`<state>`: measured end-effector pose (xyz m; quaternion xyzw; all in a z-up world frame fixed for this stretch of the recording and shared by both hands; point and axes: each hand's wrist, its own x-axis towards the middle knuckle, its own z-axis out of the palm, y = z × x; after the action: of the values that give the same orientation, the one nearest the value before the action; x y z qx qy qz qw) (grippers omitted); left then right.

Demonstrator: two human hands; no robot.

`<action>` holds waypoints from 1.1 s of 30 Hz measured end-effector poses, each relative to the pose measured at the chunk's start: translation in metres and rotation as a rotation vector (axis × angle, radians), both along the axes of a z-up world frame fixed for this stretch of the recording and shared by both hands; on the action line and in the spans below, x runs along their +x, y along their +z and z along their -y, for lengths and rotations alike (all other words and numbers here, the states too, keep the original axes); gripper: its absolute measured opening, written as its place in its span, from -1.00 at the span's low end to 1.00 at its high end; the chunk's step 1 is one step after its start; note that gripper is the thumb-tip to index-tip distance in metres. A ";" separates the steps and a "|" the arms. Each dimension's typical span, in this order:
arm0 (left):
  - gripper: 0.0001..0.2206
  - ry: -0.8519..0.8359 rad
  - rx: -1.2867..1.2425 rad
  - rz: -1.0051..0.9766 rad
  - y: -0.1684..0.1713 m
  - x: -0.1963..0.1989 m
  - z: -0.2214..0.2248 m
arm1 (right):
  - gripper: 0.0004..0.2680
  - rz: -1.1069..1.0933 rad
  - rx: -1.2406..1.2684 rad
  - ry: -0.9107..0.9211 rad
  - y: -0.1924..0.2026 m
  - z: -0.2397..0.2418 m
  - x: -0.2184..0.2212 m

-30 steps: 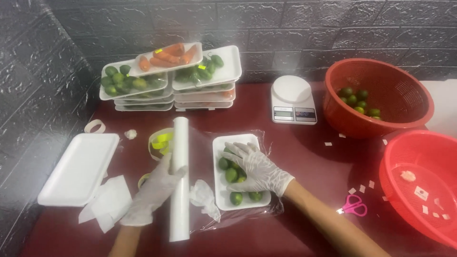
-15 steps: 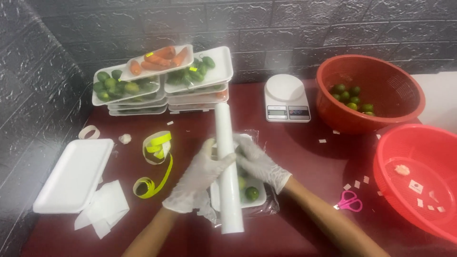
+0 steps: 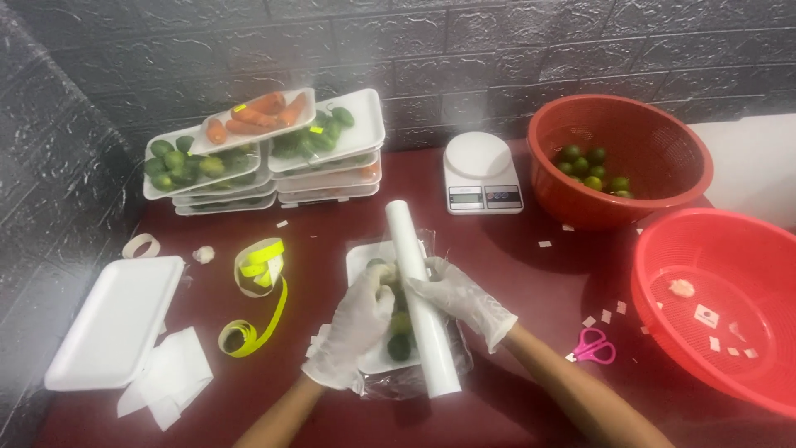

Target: Wrapping a tray of limes with plastic film and labeling it with a marker.

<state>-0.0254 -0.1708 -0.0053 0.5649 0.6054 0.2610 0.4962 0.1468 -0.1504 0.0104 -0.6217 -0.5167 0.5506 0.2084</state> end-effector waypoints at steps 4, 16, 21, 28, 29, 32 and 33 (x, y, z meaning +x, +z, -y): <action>-0.49 0.065 1.021 -0.914 -0.051 0.000 0.008 | -0.59 -0.123 -0.049 -0.090 0.010 0.004 0.000; -0.29 -0.024 0.851 -1.153 -0.070 0.004 0.005 | -0.49 -0.222 -0.077 -0.179 0.051 0.010 0.017; -0.27 -0.037 0.814 -1.187 -0.073 0.004 0.003 | -0.58 -0.298 -0.089 -0.238 0.004 -0.006 0.042; -0.27 -0.046 0.820 -1.298 -0.069 0.006 0.005 | -0.67 -0.466 -0.076 -0.284 -0.009 -0.012 0.054; -0.26 -0.035 0.837 -1.339 -0.068 0.006 0.006 | -0.62 -0.501 -0.061 -0.300 -0.013 -0.011 0.055; -0.26 -0.032 0.843 -1.350 -0.069 0.005 0.005 | -0.59 -0.426 -0.038 -0.242 0.005 -0.005 0.057; -0.26 -0.035 0.845 -1.349 -0.069 0.005 0.005 | -0.59 -0.427 -0.038 -0.245 0.003 -0.009 0.059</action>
<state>-0.0202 -0.1762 -0.0743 0.7508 0.6162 0.0623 -0.2297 0.2061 -0.1417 0.0131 -0.5531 -0.3713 0.6498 0.3660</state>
